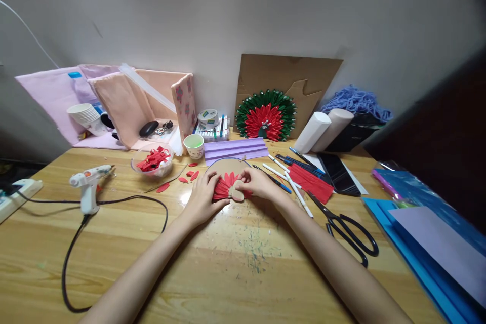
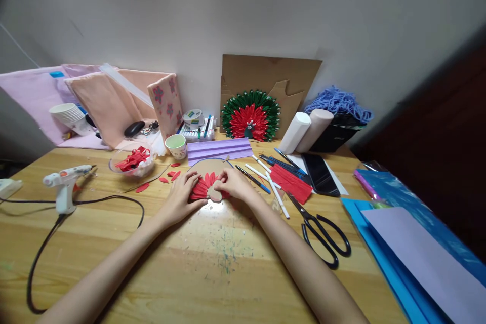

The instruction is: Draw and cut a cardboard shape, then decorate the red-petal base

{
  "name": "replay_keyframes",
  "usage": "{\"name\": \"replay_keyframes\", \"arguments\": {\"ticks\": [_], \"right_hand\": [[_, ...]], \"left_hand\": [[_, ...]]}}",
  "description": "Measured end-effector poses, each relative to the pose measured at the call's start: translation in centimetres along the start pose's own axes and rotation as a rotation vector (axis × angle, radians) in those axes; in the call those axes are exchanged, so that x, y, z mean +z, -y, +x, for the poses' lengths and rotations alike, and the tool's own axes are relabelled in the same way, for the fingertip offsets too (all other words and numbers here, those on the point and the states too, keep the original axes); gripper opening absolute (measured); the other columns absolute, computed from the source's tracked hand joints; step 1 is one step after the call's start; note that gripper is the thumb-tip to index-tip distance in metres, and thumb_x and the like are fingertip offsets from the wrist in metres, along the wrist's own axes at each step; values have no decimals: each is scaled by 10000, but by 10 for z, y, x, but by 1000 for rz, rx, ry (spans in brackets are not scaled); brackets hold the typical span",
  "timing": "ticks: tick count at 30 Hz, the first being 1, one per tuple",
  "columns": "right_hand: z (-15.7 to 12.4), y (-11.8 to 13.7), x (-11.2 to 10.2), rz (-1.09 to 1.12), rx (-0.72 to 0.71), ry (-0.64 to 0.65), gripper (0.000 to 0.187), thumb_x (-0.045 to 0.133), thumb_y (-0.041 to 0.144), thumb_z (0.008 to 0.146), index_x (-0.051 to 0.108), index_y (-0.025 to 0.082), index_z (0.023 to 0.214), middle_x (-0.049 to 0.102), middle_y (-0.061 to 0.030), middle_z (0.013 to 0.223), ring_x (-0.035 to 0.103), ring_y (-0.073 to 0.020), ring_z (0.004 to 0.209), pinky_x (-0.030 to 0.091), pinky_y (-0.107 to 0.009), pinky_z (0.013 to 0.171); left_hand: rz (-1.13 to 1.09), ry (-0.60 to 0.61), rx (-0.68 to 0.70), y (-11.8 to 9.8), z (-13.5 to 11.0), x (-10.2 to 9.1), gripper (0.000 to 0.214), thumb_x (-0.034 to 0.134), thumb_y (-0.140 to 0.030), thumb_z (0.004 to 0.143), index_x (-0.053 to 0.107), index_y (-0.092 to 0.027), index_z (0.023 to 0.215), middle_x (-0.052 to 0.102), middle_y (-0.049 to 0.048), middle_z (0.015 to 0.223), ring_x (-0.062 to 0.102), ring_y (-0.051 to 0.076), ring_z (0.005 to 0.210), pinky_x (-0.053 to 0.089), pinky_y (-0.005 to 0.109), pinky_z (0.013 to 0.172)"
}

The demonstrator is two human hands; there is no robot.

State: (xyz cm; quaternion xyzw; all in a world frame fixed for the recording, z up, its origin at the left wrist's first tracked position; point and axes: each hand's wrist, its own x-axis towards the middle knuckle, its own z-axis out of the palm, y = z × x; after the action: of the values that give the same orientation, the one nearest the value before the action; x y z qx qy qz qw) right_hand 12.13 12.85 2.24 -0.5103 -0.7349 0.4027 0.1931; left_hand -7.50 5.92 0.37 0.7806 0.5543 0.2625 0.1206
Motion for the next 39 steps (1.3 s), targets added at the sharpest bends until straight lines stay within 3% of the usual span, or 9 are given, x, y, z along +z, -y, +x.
{"name": "replay_keyframes", "arguments": {"ticks": [4,8,17,26,39], "right_hand": [[12,11,-12,131,-31,143,144,660,247,686,626,136,770,628,-10,701,538,-103,595,396,-213,546],[23,16,-17,235,-16,266,219,686,309,662,651,120,769,591,11,600,469,-84,503,339,-211,481],[22,11,-15,243,50,192,260,720,314,634,697,113,798,666,-32,698,532,-106,573,366,-217,521],[25,8,1,290,79,75,175,750,246,584,678,107,663,657,-33,605,557,-122,557,420,-236,553],[24,0,-8,262,52,108,185,741,280,600,677,116,658,629,-9,561,520,-100,508,370,-218,498]], "left_hand": [[15,4,2,-2,0,4,591,629,-445,769,419,-207,1269,461,126,1281,429,296,1189,361,459,982],[29,8,12,-4,2,5,565,618,-430,784,421,-200,1261,487,127,1255,449,293,1165,378,454,968],[54,10,25,-5,0,6,559,605,-449,795,421,-195,1257,490,119,1267,452,290,1163,386,442,966],[78,6,41,-3,0,9,551,594,-448,806,429,-181,1258,496,125,1266,459,287,1158,394,453,960],[85,2,47,-3,1,9,554,600,-452,800,445,-156,1242,508,134,1253,470,289,1139,402,453,950]]}}
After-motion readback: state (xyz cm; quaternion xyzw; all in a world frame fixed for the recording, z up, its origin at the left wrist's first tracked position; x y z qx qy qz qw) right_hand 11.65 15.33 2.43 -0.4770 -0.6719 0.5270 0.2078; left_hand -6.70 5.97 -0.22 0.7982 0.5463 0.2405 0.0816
